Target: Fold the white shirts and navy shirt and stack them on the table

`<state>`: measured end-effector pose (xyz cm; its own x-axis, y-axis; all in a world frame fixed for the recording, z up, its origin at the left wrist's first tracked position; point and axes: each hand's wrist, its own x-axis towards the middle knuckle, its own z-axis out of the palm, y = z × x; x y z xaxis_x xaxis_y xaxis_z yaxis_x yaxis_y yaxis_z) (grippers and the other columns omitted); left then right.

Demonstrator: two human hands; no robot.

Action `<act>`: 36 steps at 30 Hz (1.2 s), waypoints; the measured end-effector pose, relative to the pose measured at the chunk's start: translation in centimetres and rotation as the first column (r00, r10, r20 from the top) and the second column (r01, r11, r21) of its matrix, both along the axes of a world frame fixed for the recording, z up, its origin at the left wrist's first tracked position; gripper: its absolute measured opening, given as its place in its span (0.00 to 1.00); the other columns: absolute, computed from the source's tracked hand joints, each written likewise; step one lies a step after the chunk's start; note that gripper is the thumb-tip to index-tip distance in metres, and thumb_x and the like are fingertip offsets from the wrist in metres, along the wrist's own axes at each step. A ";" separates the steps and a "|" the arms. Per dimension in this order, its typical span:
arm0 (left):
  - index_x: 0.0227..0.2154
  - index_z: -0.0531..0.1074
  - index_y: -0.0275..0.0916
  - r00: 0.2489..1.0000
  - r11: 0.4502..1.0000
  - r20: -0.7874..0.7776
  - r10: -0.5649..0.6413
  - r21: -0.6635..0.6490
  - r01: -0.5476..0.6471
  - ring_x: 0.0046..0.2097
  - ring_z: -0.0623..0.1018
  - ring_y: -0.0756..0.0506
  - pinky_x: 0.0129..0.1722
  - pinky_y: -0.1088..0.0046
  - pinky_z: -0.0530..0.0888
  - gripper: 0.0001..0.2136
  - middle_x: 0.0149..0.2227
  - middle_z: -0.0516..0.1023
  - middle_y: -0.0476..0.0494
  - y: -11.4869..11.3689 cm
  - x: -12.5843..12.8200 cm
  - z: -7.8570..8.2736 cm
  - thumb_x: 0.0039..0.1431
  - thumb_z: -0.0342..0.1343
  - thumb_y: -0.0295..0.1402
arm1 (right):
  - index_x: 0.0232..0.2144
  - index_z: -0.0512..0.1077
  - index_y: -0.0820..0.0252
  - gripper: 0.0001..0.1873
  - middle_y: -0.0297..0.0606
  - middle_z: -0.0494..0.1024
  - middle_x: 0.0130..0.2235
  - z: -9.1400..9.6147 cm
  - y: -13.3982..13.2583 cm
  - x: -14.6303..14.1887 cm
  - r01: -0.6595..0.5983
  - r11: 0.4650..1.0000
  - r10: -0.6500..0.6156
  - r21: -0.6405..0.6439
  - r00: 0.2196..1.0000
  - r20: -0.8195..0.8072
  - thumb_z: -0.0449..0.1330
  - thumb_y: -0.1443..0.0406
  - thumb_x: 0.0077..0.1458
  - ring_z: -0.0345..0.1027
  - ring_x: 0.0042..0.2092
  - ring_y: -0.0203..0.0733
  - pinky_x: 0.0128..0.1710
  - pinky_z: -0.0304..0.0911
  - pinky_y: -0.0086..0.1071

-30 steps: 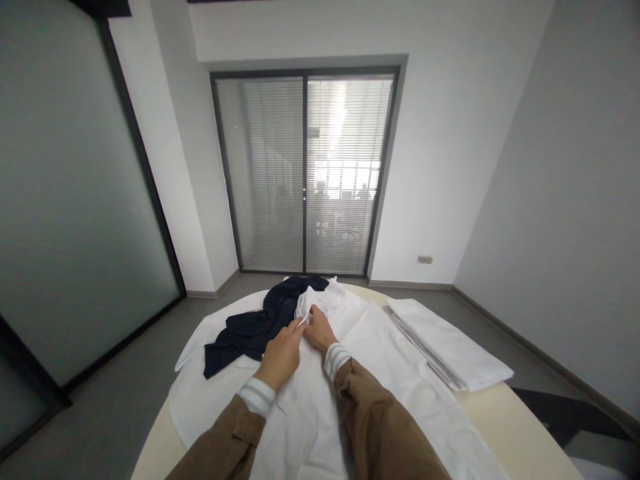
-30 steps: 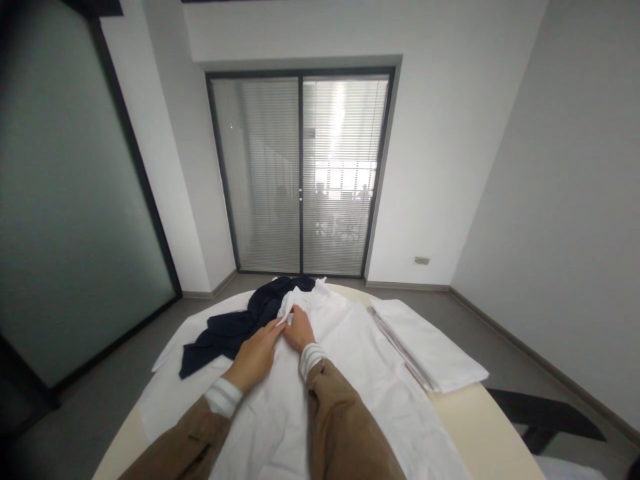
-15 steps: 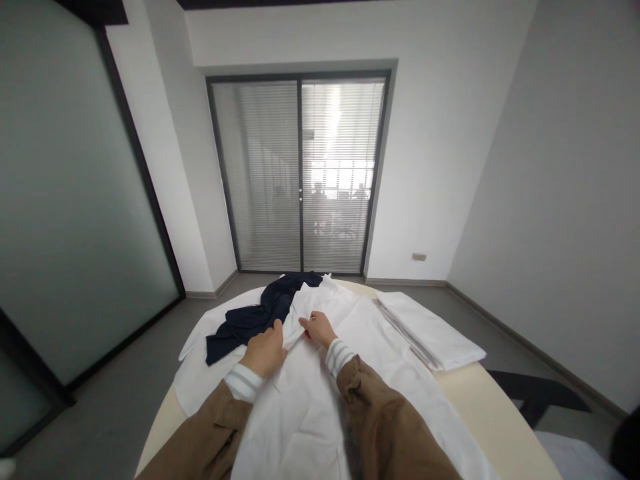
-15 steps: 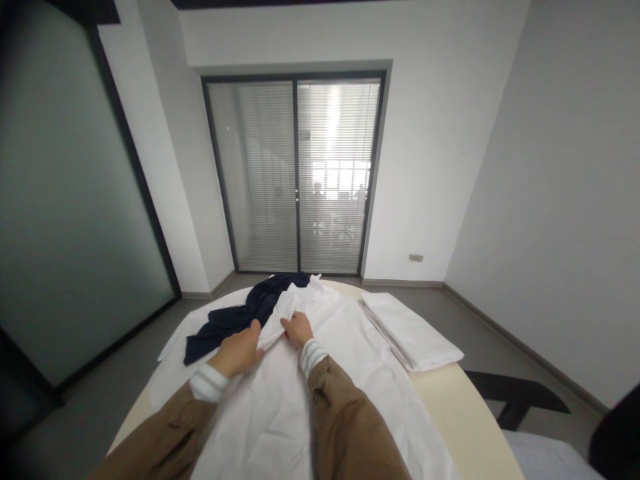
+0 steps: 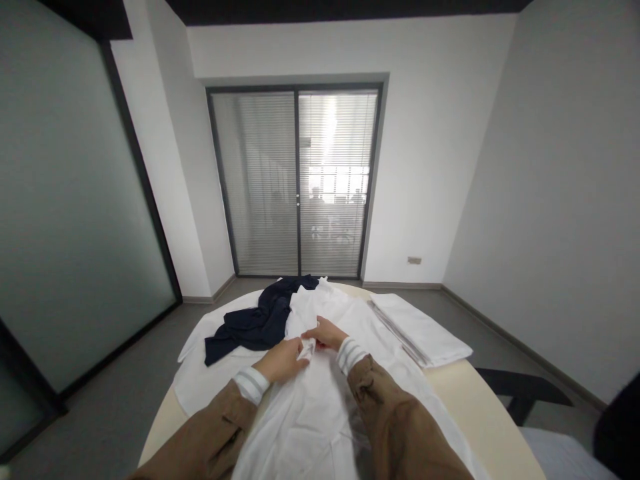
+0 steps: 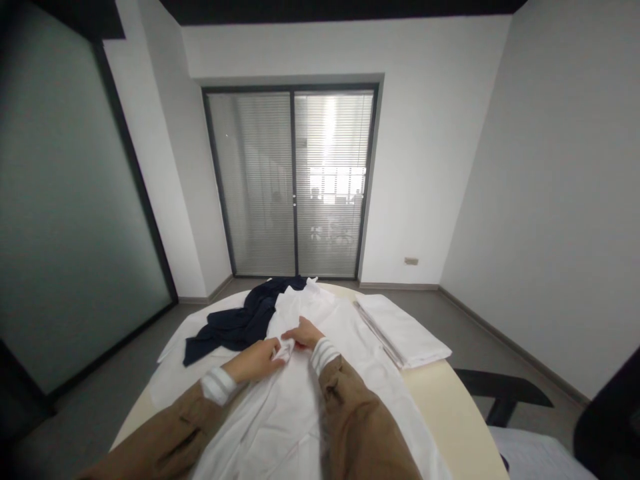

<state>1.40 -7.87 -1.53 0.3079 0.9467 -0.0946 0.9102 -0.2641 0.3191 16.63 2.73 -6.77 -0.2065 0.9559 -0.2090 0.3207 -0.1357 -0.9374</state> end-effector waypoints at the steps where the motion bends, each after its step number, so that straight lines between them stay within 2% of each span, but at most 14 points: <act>1: 0.41 0.72 0.37 1.000 1.000 -0.020 -0.012 -0.025 0.011 0.45 0.80 0.36 0.41 0.66 0.73 0.15 0.42 0.81 0.36 -0.4 0.0 0.2 0.54 0.57 0.41 | 0.53 0.64 0.65 0.41 0.27 0.71 0.24 -0.2 -0.2 0.4 0.011 1.000 -0.011 0.012 1.000 0.000 0.74 0.64 0.36 0.62 0.21 0.34 0.20 0.58 0.27; 4: 0.39 0.72 0.37 0.987 0.979 -0.135 -0.090 -0.192 0.063 0.39 0.81 0.33 0.35 0.63 0.74 0.21 0.40 0.80 0.34 -1.9 -0.3 1.4 0.44 0.63 0.43 | 0.61 0.57 0.64 0.52 0.30 0.73 0.30 -0.9 -0.6 1.1 0.073 0.995 -0.073 0.067 0.997 -0.004 0.75 0.67 0.34 0.66 0.26 0.34 0.26 0.62 0.27; 7: 0.37 0.72 0.37 0.965 0.926 -0.166 -0.201 -0.352 0.132 0.30 0.80 0.38 0.28 0.65 0.73 0.18 0.37 0.80 0.38 -2.9 -0.5 2.7 0.45 0.62 0.42 | 0.64 0.52 0.64 0.56 0.37 0.74 0.40 -1.4 -1.0 1.5 0.110 0.989 -0.108 0.098 0.994 -0.019 0.75 0.65 0.36 0.69 0.32 0.35 0.31 0.64 0.28; 11: 0.45 0.69 0.38 0.980 0.931 0.079 -0.183 -0.305 0.198 0.26 0.77 0.44 0.24 0.70 0.71 0.19 0.32 0.78 0.45 -3.0 0.2 2.0 0.50 0.59 0.39 | 0.66 0.52 0.60 0.58 0.48 0.69 0.55 -1.0 -1.3 2.5 0.039 0.990 -0.039 0.138 0.999 -0.004 0.75 0.62 0.35 0.72 0.43 0.42 0.41 0.68 0.33; 13: 0.54 0.63 0.36 0.967 0.902 0.225 -0.116 -0.384 0.198 0.23 0.75 0.46 0.22 0.71 0.71 0.26 0.29 0.76 0.49 -2.8 0.9 0.8 0.51 0.58 0.36 | 0.65 0.55 0.60 0.58 0.52 0.65 0.59 -0.5 -1.6 3.4 -0.041 0.980 0.019 0.197 0.994 0.110 0.76 0.62 0.34 0.68 0.52 0.48 0.50 0.65 0.37; 16: 0.64 0.47 0.35 0.923 0.751 0.384 0.010 -0.612 0.247 0.22 0.75 0.47 0.21 0.70 0.75 0.42 0.31 0.77 0.49 -2.5 1.6 -0.6 0.48 0.62 0.31 | 0.63 0.59 0.62 0.55 0.53 0.64 0.60 -0.2 -2.7 4.7 -0.138 0.955 0.050 0.261 0.947 0.318 0.76 0.61 0.33 0.63 0.58 0.52 0.57 0.59 0.41; 18: 0.65 0.46 0.40 0.887 0.632 0.458 0.058 -0.705 0.323 0.24 0.77 0.48 0.22 0.69 0.77 0.48 0.39 0.77 0.45 -2.5 1.7 -0.7 0.43 0.67 0.29 | 0.63 0.60 0.61 0.52 0.51 0.67 0.57 -0.5 -3.7 5.4 -0.199 0.940 0.082 0.277 0.921 0.382 0.75 0.63 0.35 0.66 0.55 0.51 0.56 0.60 0.41; 22: 0.54 0.63 0.48 0.829 0.419 0.557 0.051 -0.766 0.488 0.28 0.80 0.49 0.23 0.69 0.79 0.39 0.55 0.71 0.42 -3.1 1.1 0.5 0.38 0.74 0.35 | 0.59 0.66 0.57 0.38 0.44 0.72 0.51 -1.9 -5.3 6.0 -0.292 0.873 0.128 0.390 0.910 0.395 0.70 0.67 0.44 0.70 0.45 0.44 0.51 0.63 0.38; 27: 0.50 0.65 0.46 0.729 0.195 0.684 -0.003 -0.715 0.671 0.29 0.82 0.47 0.25 0.68 0.78 0.26 0.52 0.75 0.41 -3.8 1.3 0.2 0.50 0.69 0.43 | 0.49 0.74 0.56 0.22 0.37 0.74 0.41 -3.2 -5.8 6.2 -0.250 0.823 0.096 0.511 0.946 0.309 0.66 0.66 0.50 0.65 0.34 0.37 0.44 0.64 0.35; 29: 0.48 0.65 0.44 0.683 0.289 0.730 0.039 -0.662 0.691 0.30 0.82 0.45 0.26 0.69 0.77 0.25 0.51 0.76 0.39 -3.4 1.8 -1.3 0.51 0.68 0.43 | 0.47 0.75 0.55 0.19 0.36 0.73 0.39 -3.4 -5.6 6.1 -0.244 0.812 0.098 0.530 0.952 0.289 0.66 0.67 0.50 0.64 0.33 0.36 0.42 0.64 0.34; 32: 0.43 0.65 0.41 0.605 0.723 0.792 0.080 -0.464 0.512 0.32 0.81 0.47 0.29 0.71 0.76 0.21 0.48 0.76 0.40 -2.2 2.2 -4.0 0.49 0.67 0.39 | 0.45 0.76 0.56 0.17 0.36 0.73 0.40 -3.6 -5.1 6.0 -0.253 0.790 0.111 0.558 0.955 0.276 0.65 0.69 0.51 0.64 0.33 0.35 0.41 0.64 0.32; 33: 0.42 0.66 0.40 0.596 0.831 0.802 0.037 -0.356 0.427 0.35 0.80 0.47 0.33 0.70 0.76 0.19 0.47 0.76 0.40 -1.9 2.2 -4.7 0.50 0.65 0.36 | 0.45 0.76 0.56 0.17 0.36 0.73 0.41 -3.6 -4.8 5.9 -0.258 0.781 0.116 0.569 0.955 0.274 0.64 0.70 0.51 0.64 0.33 0.35 0.41 0.64 0.32; 34: 0.42 0.67 0.39 0.602 0.900 0.798 -0.029 -0.242 0.363 0.38 0.79 0.47 0.38 0.68 0.76 0.16 0.46 0.76 0.41 -1.7 2.1 -5.2 0.51 0.64 0.33 | 0.44 0.76 0.57 0.16 0.36 0.73 0.41 -3.5 -4.6 5.8 -0.263 0.773 0.120 0.578 0.954 0.274 0.64 0.70 0.51 0.64 0.33 0.35 0.41 0.64 0.32; 36: 0.42 0.69 0.39 0.656 0.941 0.730 -0.191 -0.054 0.334 0.46 0.77 0.45 0.50 0.64 0.72 0.15 0.45 0.76 0.42 -1.6 1.6 -5.7 0.51 0.62 0.29 | 0.44 0.75 0.57 0.15 0.37 0.73 0.42 -3.3 -4.1 5.5 -0.272 0.760 0.127 0.591 0.953 0.275 0.63 0.71 0.52 0.64 0.33 0.34 0.41 0.64 0.32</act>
